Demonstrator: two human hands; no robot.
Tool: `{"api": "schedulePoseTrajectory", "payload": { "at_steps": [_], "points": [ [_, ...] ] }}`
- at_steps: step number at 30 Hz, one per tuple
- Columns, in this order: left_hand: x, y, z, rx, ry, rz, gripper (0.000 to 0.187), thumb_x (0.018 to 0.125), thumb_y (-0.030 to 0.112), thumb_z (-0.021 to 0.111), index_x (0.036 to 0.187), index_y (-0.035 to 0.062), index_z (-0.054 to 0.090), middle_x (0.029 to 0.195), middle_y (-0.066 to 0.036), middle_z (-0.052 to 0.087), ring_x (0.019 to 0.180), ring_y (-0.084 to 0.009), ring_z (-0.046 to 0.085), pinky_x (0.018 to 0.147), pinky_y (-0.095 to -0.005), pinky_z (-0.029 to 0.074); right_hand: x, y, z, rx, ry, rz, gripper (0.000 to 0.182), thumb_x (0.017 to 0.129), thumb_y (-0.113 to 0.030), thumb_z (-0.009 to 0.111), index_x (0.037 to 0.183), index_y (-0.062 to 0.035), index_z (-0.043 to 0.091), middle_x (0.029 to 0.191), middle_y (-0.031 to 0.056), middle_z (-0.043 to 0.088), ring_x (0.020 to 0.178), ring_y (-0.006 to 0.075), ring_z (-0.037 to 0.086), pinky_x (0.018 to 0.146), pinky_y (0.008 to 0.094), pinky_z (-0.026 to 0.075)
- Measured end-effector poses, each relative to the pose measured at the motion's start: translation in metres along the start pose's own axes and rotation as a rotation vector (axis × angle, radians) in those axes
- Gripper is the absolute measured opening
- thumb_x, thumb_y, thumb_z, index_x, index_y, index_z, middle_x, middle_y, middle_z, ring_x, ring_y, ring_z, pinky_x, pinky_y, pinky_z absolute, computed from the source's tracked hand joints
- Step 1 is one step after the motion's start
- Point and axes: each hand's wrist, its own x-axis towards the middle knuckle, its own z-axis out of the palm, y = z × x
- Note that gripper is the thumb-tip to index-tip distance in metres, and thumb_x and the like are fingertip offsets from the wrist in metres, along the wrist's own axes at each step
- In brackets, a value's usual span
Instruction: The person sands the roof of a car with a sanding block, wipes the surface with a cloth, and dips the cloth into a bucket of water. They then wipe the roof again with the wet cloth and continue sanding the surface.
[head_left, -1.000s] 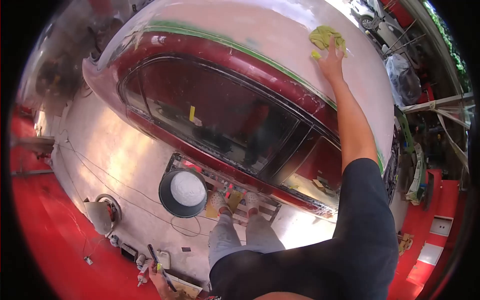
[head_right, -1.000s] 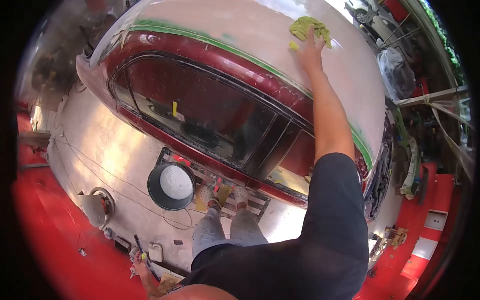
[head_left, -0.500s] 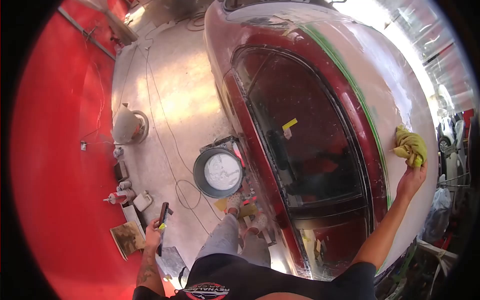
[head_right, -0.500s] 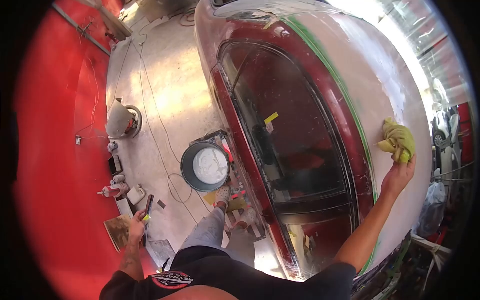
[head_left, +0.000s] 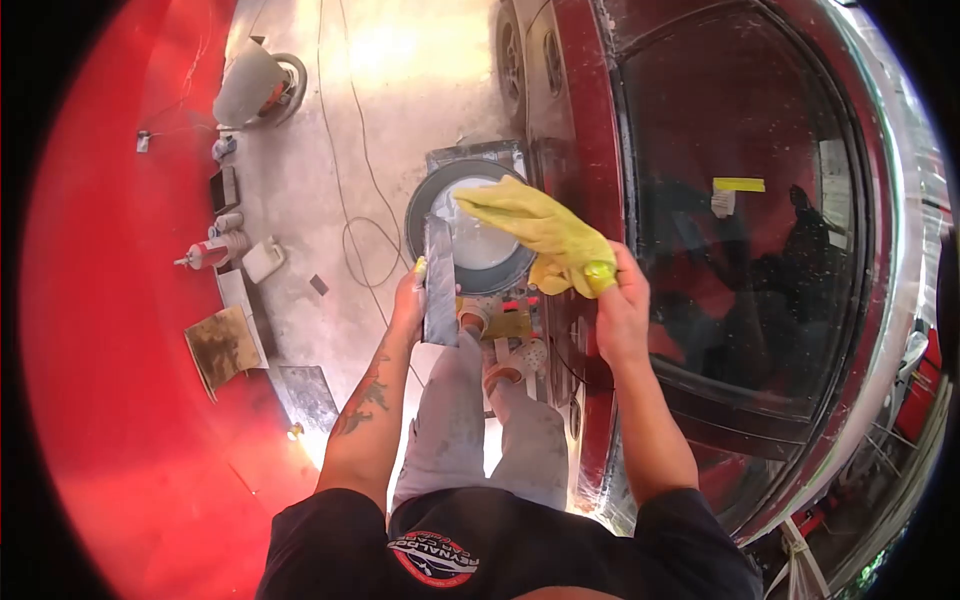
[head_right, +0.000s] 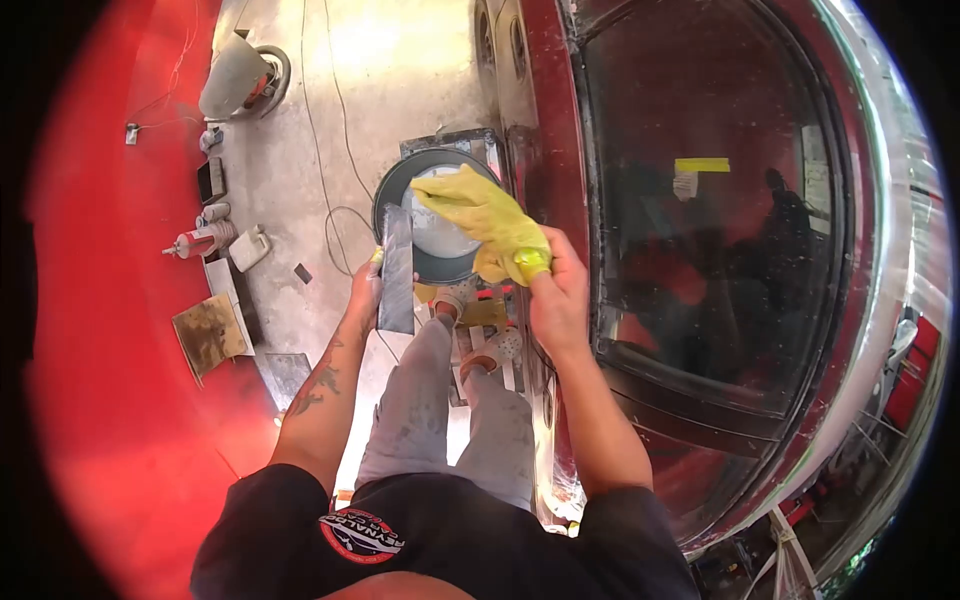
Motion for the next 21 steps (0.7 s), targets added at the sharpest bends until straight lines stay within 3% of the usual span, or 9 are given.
{"api": "schedulePoseTrajectory", "payload": {
  "at_steps": [2,4,6,10,13,16,17,20,21],
  "points": [
    [0.074,-0.034,-0.002,-0.044,0.049,0.006,0.040,0.110,0.034,0.043,0.130,0.0036,0.060,0.105,-0.015,0.072,0.087,-0.0244,0.072,0.074,-0.0392,0.058,0.040,0.102,0.007,-0.107,-0.006,0.102,0.031,0.094,-0.004,0.058,0.125,0.0016,0.063,0.119,0.0109,0.068,0.111,0.0178,0.064,0.096,0.0311,0.049],
    [0.163,-0.078,-0.021,0.021,0.153,0.061,0.039,0.107,0.030,0.048,0.133,0.0031,0.060,0.105,-0.015,0.072,0.092,-0.0273,0.072,0.079,-0.0419,0.057,0.078,0.180,0.016,-0.539,0.017,0.029,0.031,0.087,-0.005,0.061,0.117,0.0006,0.067,0.115,0.0205,0.069,0.105,0.0301,0.067,0.092,0.0361,0.051],
    [0.256,-0.134,-0.048,0.200,0.319,0.143,0.042,0.104,0.027,0.052,0.136,0.0013,0.059,0.109,-0.019,0.073,0.100,-0.0339,0.072,0.087,-0.0454,0.055,0.114,0.235,0.024,-0.851,0.003,-0.101,0.027,0.087,-0.008,0.063,0.112,0.0022,0.067,0.111,0.0215,0.069,0.105,0.0321,0.067,0.091,0.0380,0.052],
    [0.304,-0.128,-0.017,0.529,0.484,0.199,0.056,0.094,0.024,0.063,0.145,0.0053,0.052,0.123,-0.029,0.068,0.122,-0.0459,0.063,0.102,-0.0503,0.049,0.193,0.335,0.021,-1.116,-0.199,0.031,0.029,0.084,-0.011,0.065,0.110,0.0038,0.067,0.110,0.0284,0.068,0.109,0.0453,0.064,0.094,0.0473,0.051],
    [0.362,-0.168,-0.017,0.772,0.505,0.327,0.069,0.086,0.036,0.075,0.144,0.0080,0.049,0.125,-0.032,0.065,0.121,-0.0487,0.062,0.102,-0.0524,0.050,0.245,0.417,0.021,-1.173,-0.230,0.261,0.032,0.087,-0.017,0.061,0.111,0.0026,0.070,0.115,0.0307,0.067,0.117,0.0463,0.062,0.101,0.0496,0.049],
    [0.376,-0.165,-0.010,0.741,0.547,0.208,0.054,0.085,0.038,0.075,0.126,0.0040,0.065,0.118,-0.030,0.068,0.114,-0.0471,0.066,0.097,-0.0527,0.053,0.262,0.492,0.018,-1.081,-0.061,0.053,0.038,0.089,-0.022,0.055,0.114,0.0013,0.071,0.116,0.0318,0.067,0.115,0.0487,0.063,0.105,0.0522,0.047],
    [0.369,-0.156,-0.006,0.712,0.554,0.128,0.050,0.085,0.038,0.075,0.120,0.0025,0.069,0.115,-0.030,0.070,0.112,-0.0467,0.067,0.096,-0.0525,0.054,0.258,0.501,0.013,-1.149,-0.152,0.226,0.041,0.089,-0.025,0.058,0.121,-0.0017,0.070,0.114,0.0307,0.068,0.109,0.0526,0.064,0.103,0.0512,0.048],
    [0.377,-0.168,-0.023,1.006,0.462,0.259,0.041,0.085,0.037,0.075,0.105,0.0001,0.074,0.109,-0.029,0.071,0.109,-0.0471,0.068,0.093,-0.0521,0.055,0.262,0.522,-0.012,-1.079,-0.279,0.550,0.037,0.094,-0.026,0.056,0.115,0.0008,0.070,0.102,0.0245,0.074,0.099,0.0431,0.072,0.091,0.0497,0.056],
    [0.366,-0.151,-0.014,1.035,0.491,0.108,0.042,0.089,0.032,0.069,0.113,-0.0012,0.073,0.111,-0.030,0.072,0.110,-0.0461,0.069,0.094,-0.0499,0.054,0.257,0.514,-0.015,-0.870,-0.146,0.681,0.036,0.095,-0.027,0.056,0.114,-0.0001,0.071,0.101,0.0219,0.074,0.097,0.0393,0.073,0.085,0.0478,0.057]
  ]
}}
